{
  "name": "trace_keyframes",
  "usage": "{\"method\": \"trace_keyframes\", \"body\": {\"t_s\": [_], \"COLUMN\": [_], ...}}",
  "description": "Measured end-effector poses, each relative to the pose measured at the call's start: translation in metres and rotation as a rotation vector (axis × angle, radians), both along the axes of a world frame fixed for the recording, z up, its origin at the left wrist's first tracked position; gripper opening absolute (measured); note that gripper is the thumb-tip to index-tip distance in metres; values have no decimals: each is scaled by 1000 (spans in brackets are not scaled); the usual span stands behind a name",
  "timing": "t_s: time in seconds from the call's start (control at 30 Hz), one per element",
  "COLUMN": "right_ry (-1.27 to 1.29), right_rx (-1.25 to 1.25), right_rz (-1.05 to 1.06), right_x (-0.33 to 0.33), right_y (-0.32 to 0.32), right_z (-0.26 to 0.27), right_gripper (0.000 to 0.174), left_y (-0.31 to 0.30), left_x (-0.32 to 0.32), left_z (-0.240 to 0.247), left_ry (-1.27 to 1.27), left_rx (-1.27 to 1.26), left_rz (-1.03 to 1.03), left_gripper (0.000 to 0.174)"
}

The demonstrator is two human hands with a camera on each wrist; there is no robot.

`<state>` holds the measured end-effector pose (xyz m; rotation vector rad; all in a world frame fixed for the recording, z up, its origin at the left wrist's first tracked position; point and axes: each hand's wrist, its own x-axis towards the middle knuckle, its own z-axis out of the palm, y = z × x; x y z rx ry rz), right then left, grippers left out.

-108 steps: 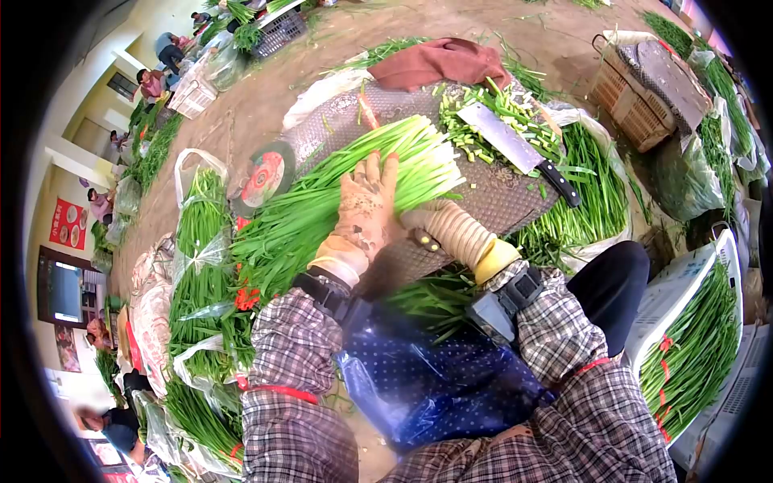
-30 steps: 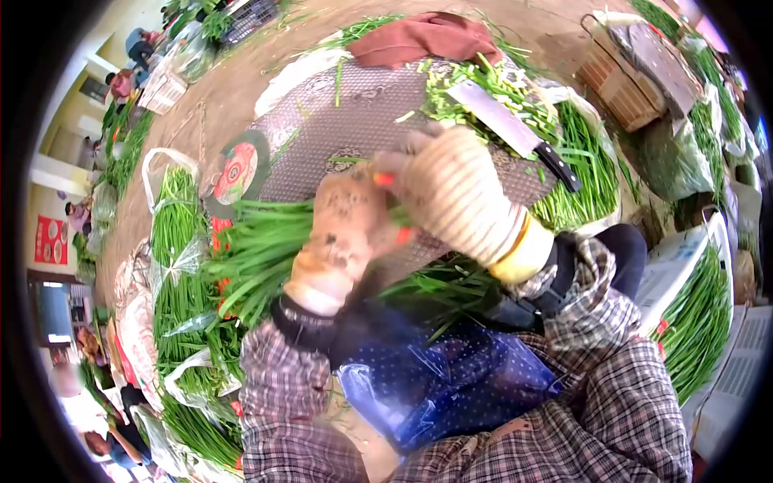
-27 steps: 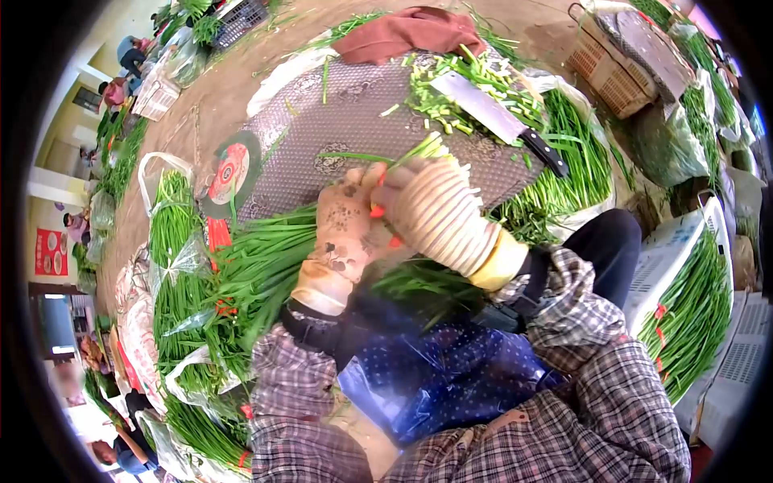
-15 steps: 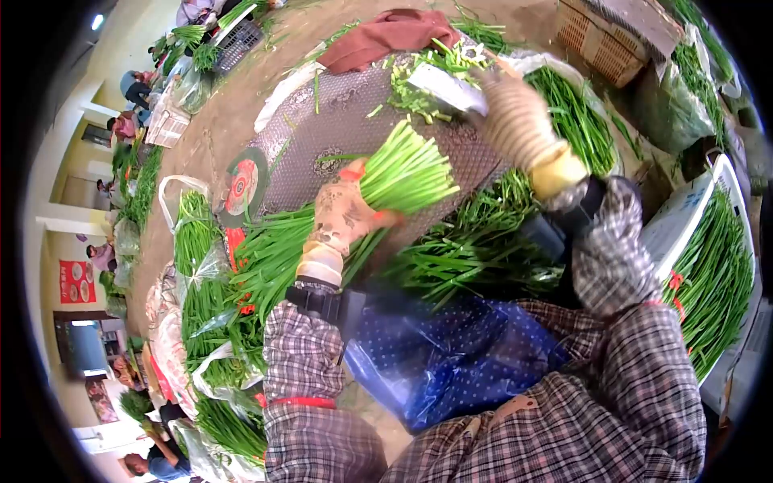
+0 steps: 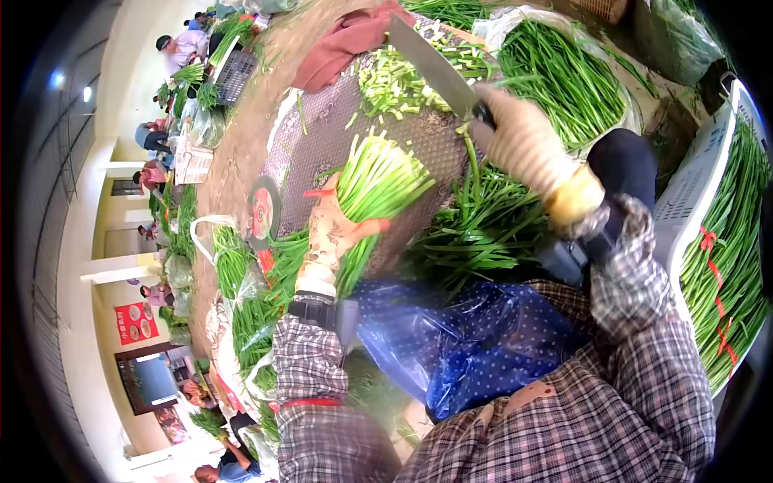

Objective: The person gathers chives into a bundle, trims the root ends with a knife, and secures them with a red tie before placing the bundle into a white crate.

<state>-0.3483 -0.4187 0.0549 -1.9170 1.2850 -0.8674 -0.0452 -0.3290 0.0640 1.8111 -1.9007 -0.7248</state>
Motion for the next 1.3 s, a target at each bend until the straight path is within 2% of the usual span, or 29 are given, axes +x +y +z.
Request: {"method": "trace_keyframes", "body": {"t_s": [0.03, 0.1, 0.17, 0.23, 0.27, 0.33, 0.37, 0.4, 0.43, 0.5, 0.53, 0.57, 0.63, 0.67, 0.7, 0.77, 0.83, 0.87, 0.9, 0.97, 1.0, 1.07, 1.1, 1.13, 1.17, 1.2, 1.23, 1.27, 1.3], "right_ry": [80, 645, 542, 99, 320, 490, 435, 353, 355, 51, 194, 365, 321, 413, 96, 193, 320, 305, 290, 362, 450, 562, 632, 524, 417, 297, 314, 283, 250], "right_rx": [-108, -27, -85, -358, -234, -4, 108, -130, -128, -233, -103, -156, -80, -52, -40, -72, -62, -114, -166, -249, -237, -252, -405, -484, -553, -586, -458, -413, -362], "right_rz": [-52, 314, 324, 85, 40, 168, 348, 267, 266, 112, 38, 160, 310, 327, 266, 227, 302, 337, 371, 291, 249, 215, 208, 187, 171, 147, 208, 345, 479], "right_x": [8, 29, 26, 30, 40, 47, 43, 44, 40, 35, 44, 48, 49, 37, 39, 40, 36, 28, 20, 24, 32, 46, 49, 53, 56, 62, 73, 84, 95], "right_y": [19, 53, 75, 60, 62, 70, 78, 85, 80, 69, 73, 77, 83, 72, 64, 73, 56, 44, 33, 3, -12, -39, -45, -47, -38, -23, -5, 12, 27], "right_z": [-8, -18, -21, -55, -52, -33, -24, -45, -51, -49, -46, -47, -45, -24, -36, -29, -25, -20, -15, -16, -10, -4, -5, -7, 10, 28, 42, 44, 41], "right_gripper": [33, 34, 45, 44, 46, 48, 49, 51, 51, 53, 53, 50, 36, 37, 41, 54, 54, 53, 52, 35, 35, 42, 43, 42, 40, 31, 24, 25, 26], "left_y": [0, 3, 0, 4, 5, 1, 2, 2, 1, 5, 5, 3, -1, 0, 4, 6, 4, 1, 2, 3, 3, 0, -3, -3, -1, 0, 1, 3, 4], "left_x": [0, 3, 0, 7, 11, 13, 9, 7, 5, 6, 8, 5, 3, -2, -4, 5, 21, 21, 18, 7, 4, 4, 4, 6, 6, 6, 6, 10, 8], "left_z": [0, 6, 8, 4, 2, -3, -1, 3, 5, 4, 3, 6, 14, 19, 21, 18, 3, 8, 15, 24, 16, 14, 13, 13, 11, 9, 7, 0, 2], "left_ry": [71, 47, 20, 6, -9, 7, 8, 58, 111, 89, -30, -148, -71, 73, 218, 203, 149, 11, 19, 68, -23, -121, -227, -331, -319, -295, -270, -256, -244], "left_rx": [13, 87, 134, 140, 141, 133, 135, 160, 183, 161, 116, 67, 52, 109, 165, 115, 103, 69, 54, 28, 50, 29, 31, 44, 47, 32, 12, -89, -96], "left_rz": [21, 29, 60, 67, 62, 74, 66, 72, 86, 97, 81, 63, 17, 58, 100, 118, 75, -13, 13, 14, 128, 125, 107, 94, 121, 171, 218, 209, 223], "left_gripper": [86, 92, 100, 101, 102, 102, 102, 103, 104, 102, 98, 95, 92, 91, 91, 86, 83, 85, 85, 84, 86, 90, 94, 99, 99, 96, 93, 85, 85]}}
